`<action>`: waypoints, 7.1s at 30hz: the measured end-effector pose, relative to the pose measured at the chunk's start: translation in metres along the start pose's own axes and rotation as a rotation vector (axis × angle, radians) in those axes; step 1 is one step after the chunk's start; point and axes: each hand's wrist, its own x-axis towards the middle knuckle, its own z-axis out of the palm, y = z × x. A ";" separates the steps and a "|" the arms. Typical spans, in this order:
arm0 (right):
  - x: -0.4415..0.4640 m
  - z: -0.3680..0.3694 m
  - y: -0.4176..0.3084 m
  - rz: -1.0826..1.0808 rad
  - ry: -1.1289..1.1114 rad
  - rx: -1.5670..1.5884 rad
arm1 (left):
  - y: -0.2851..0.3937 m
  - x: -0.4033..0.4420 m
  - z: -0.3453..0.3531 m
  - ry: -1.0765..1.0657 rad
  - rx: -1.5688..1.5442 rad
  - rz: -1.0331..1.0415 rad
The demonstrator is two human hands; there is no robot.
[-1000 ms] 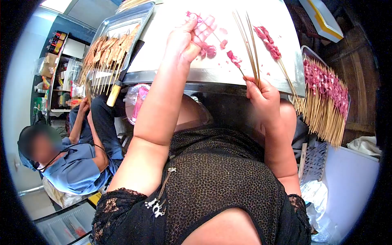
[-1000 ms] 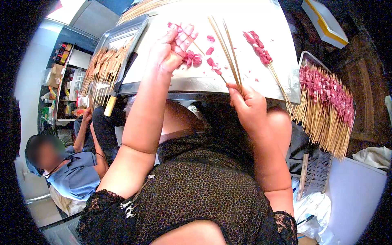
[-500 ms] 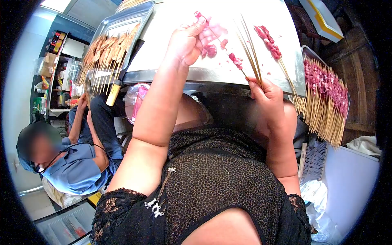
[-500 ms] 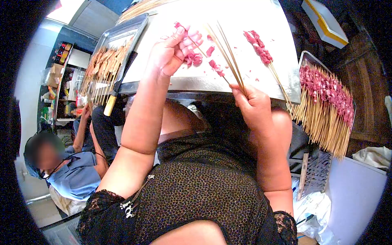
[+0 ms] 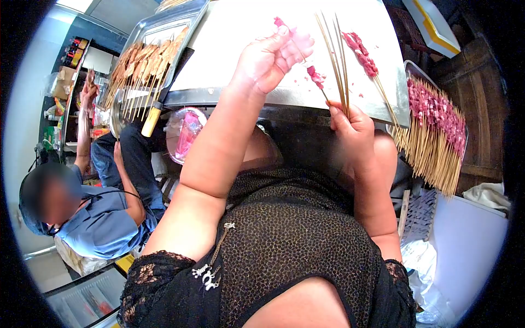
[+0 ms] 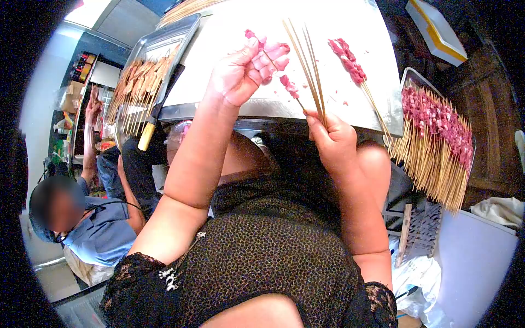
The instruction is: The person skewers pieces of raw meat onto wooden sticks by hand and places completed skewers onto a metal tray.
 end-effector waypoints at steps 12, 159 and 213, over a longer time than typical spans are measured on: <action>0.001 -0.001 0.001 0.001 -0.029 0.043 | 0.015 -0.008 0.009 0.027 0.069 0.098; -0.026 0.019 -0.027 0.127 -0.048 -0.031 | -0.028 -0.003 0.007 0.126 -0.112 -0.004; -0.018 0.023 -0.014 -0.039 0.040 -0.210 | 0.013 -0.018 -0.030 0.252 -0.146 0.152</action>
